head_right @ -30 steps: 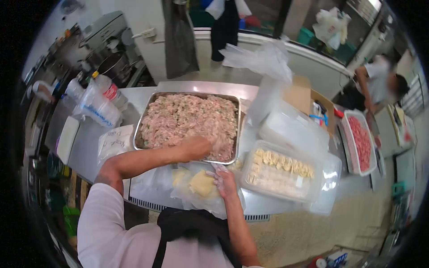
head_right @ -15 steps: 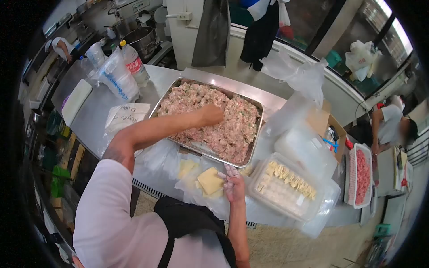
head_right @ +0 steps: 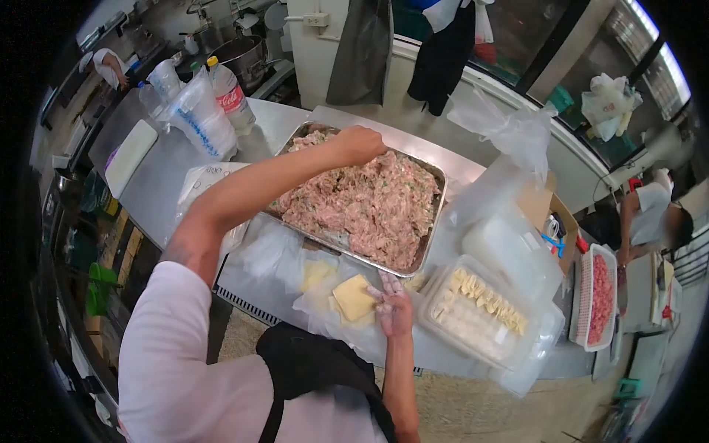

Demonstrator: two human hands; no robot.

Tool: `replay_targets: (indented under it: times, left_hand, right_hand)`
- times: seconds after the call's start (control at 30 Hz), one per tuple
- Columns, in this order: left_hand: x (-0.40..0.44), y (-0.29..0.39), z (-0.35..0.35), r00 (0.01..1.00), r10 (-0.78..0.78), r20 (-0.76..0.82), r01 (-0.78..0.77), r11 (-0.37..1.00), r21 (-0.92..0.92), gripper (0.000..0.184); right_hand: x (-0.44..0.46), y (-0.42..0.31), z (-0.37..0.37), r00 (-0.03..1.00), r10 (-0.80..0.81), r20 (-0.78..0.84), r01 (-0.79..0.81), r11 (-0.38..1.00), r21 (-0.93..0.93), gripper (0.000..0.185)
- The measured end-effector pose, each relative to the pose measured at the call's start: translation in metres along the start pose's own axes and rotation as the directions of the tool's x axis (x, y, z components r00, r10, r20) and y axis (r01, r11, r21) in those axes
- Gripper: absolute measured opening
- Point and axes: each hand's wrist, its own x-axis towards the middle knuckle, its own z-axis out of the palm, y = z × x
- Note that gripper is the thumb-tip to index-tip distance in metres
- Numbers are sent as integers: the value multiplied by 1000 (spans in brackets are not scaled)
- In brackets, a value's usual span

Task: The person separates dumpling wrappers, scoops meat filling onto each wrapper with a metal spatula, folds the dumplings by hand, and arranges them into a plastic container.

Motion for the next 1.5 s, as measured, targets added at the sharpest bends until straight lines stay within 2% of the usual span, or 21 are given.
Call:
replay_targets:
  times: [0.07, 0.2, 0.3, 0.37, 0.43, 0.5, 0.53, 0.6, 0.67, 0.73, 0.83, 0.9, 0.97, 1.03, 1.07, 1.13, 1.27, 1.33, 1.4, 1.43, 1.5]
  left_hand:
    - [12, 5, 38, 995, 84, 55, -89, 993, 77, 14]
    - [-45, 60, 65, 955, 234, 185, -219, 971, -98, 15]
    - [-83, 75, 67, 919, 392, 46, -371, 897, -242, 17]
    - [-88, 80, 18, 898, 271, 347, -225, 960, -168, 15]
    - [-58, 58, -22, 890, 191, 414, -146, 980, -137, 13]
    - [-34, 41, -46, 980, 91, 179, -55, 979, -196, 13]
    - [-18, 31, -42, 980, 90, 179, -53, 979, -198, 13]
    - [8, 21, -12, 970, 35, 241, -54, 996, 72, 16]
    - [-1, 50, 66, 962, 113, 247, -108, 994, -34, 14]
    - [-34, 92, 66, 949, 171, 263, -155, 985, -79, 12]
    - [-60, 97, 42, 920, 225, 319, -210, 974, -81, 17]
    - [-60, 78, 8, 850, 76, 522, -26, 994, -102, 19]
    - [-42, 48, -24, 838, 43, 544, -48, 999, -4, 22]
    - [-33, -1, 6, 958, -40, 284, 58, 997, -54, 20]
    - [-29, -11, 7, 958, -41, 285, 60, 996, -59, 20]
    - [-26, -24, 10, 969, -155, 191, 130, 982, 136, 17]
    - [-64, 8, 72, 989, 49, 141, -49, 999, 0, 14]
    - [-80, 41, 61, 993, 24, 119, -4, 986, -166, 15]
    - [-104, 73, 42, 964, 182, 196, -155, 977, -145, 17]
    - [-108, 77, 36, 965, 176, 192, -151, 979, -140, 17]
    - [-111, 81, 25, 907, 112, 406, -40, 983, -182, 17]
  right_hand:
    - [0, 0, -1, 1000, 1, -2, -1, 1000, 23, 77]
    - [7, 1, -13, 1000, 0, 17, -1, 1000, 27, 76]
    - [6, 3, -13, 1000, -3, 22, 3, 1000, 5, 76]
    - [7, 4, -10, 1000, -8, 19, 8, 1000, 0, 75]
    - [0, 3, -5, 999, -40, 11, 41, 997, -62, 74]
    - [0, 4, -4, 999, -41, 3, 41, 998, -57, 74]
    - [1, 4, -3, 999, -46, 9, 47, 998, -50, 74]
    - [2, 5, -1, 999, -37, 6, 37, 999, -24, 74]
    - [2, 4, -5, 999, -47, 4, 47, 999, 5, 75]
    - [6, 8, -13, 1000, -27, 0, 27, 1000, 8, 75]
    - [8, 11, -18, 999, -26, 24, 25, 999, 38, 74]
    - [10, 9, -15, 998, -43, 38, 42, 999, 20, 74]
    - [4, 12, -11, 999, -48, 24, 48, 999, 15, 73]
    - [1, 11, -8, 997, -68, 28, 68, 998, 15, 72]
    - [1, 11, -9, 998, -65, 25, 64, 998, 12, 72]
    - [3, 12, -10, 996, -75, 45, 74, 997, 22, 72]
    - [9, 9, -13, 997, -61, 49, 61, 998, 8, 72]
    - [10, 8, -14, 999, -35, 32, 35, 999, -6, 72]
    - [9, 5, -10, 999, -35, 30, 36, 999, -24, 74]
    - [7, 6, -9, 999, -31, 17, 32, 999, -34, 75]
    - [5, 6, -11, 998, -29, 48, 31, 999, -33, 76]
